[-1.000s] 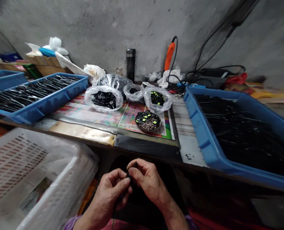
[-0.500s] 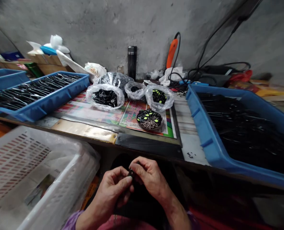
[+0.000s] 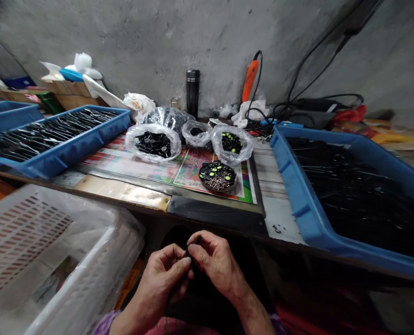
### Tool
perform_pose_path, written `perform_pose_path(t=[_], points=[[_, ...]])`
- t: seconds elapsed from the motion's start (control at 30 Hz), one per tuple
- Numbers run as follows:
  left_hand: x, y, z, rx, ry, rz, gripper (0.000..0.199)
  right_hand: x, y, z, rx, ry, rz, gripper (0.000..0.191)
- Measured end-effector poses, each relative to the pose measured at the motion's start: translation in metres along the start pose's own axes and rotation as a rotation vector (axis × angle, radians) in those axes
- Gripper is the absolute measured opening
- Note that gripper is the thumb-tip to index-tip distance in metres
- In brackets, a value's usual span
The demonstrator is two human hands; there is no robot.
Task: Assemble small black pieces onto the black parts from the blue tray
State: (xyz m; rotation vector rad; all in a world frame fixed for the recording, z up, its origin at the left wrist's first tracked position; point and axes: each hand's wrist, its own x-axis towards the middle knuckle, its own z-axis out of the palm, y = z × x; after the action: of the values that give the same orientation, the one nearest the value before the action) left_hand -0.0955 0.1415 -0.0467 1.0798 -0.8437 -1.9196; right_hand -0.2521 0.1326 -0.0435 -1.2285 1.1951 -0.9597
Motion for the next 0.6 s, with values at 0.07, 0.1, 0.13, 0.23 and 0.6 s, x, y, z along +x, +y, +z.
perform_pose_path(t=[0.07, 0.1, 0.13, 0.23, 0.6], points=[[-0.001, -0.002, 0.0, 0.022, 0.002, 0.01, 0.061, -0.002, -0.003, -0.001, -0.076, 0.002, 0.021, 0.029], [-0.001, -0.003, 0.0, 0.031, 0.005, 0.013, 0.06, -0.003, -0.004, -0.001, -0.108, 0.013, 0.024, 0.024], [-0.001, -0.003, 0.0, 0.036, 0.009, 0.015, 0.059, -0.004, -0.004, 0.0, -0.132, 0.027, 0.026, 0.021], [-0.002, -0.003, 0.001, 0.035, 0.024, 0.011, 0.062, -0.005, -0.001, 0.001, -0.147, 0.047, 0.025, 0.02], [-0.008, 0.001, 0.003, -0.014, -0.079, -0.065, 0.058, 0.004, 0.017, -0.002, 0.181, -0.066, -0.012, 0.055]])
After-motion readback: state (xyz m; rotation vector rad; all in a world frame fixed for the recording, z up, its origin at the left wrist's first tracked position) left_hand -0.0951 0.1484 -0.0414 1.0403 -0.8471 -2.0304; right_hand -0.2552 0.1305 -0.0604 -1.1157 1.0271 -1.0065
